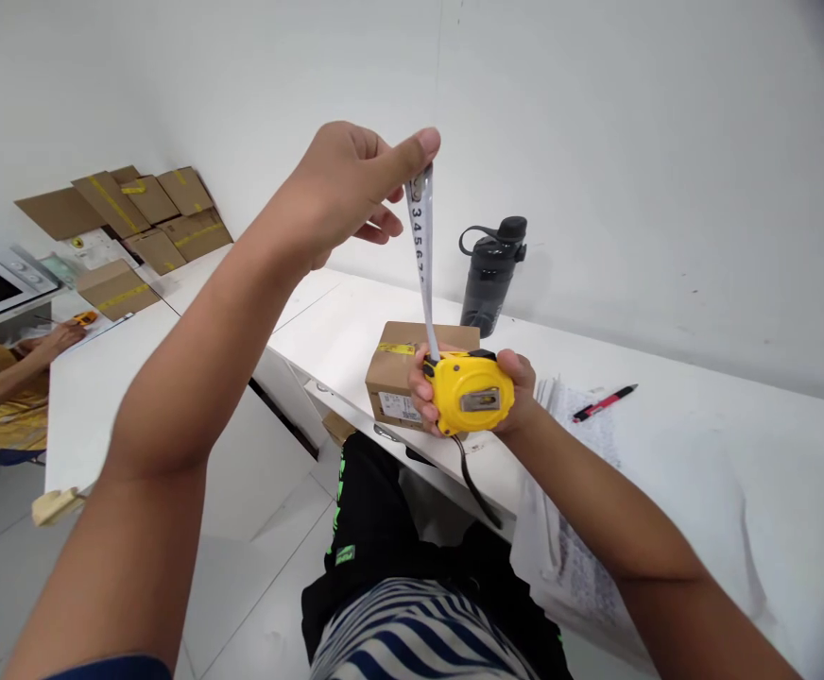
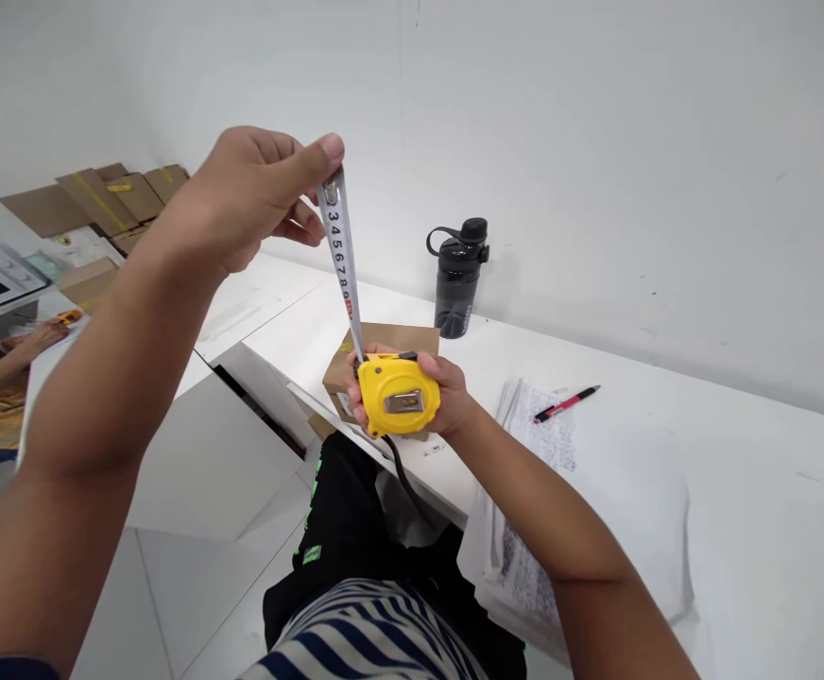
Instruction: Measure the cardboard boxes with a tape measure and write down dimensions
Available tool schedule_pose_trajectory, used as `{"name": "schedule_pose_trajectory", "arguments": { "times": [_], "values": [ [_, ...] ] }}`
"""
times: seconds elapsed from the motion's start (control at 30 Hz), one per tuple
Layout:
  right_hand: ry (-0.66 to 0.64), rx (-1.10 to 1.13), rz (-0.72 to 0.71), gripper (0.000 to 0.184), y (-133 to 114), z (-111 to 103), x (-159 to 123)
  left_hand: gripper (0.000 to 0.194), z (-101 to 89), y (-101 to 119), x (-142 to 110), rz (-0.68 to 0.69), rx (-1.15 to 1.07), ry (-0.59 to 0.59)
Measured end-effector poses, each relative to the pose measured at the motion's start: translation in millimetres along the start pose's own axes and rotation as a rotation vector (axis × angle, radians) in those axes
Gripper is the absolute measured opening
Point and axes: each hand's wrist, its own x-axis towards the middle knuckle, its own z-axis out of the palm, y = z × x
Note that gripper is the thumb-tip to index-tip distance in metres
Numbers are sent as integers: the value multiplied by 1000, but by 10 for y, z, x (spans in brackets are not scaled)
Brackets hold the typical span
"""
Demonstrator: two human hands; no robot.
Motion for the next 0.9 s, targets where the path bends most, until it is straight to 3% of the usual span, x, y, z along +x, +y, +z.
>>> {"name": "schedule_pose_trajectory", "arguments": {
  "times": [0.1,0.3,0.57,0.77,0.9],
  "values": [
    [40,56,23,66,27,-17,-11,43,21,-6,9,-37,30,5],
    [314,3,79,58,31,66,11,41,69,-21,38,-47,52,-20],
    [465,-153,-67,43,27,153,73,37,83,-161,97,2,36,-16],
    [741,-298,4,55,-125,194,45,30,38,-282,127,-107,57,43],
    [932,-494,-62,60,-231,194,41,30,61,-311,73,-105,45,48]
  ]
}}
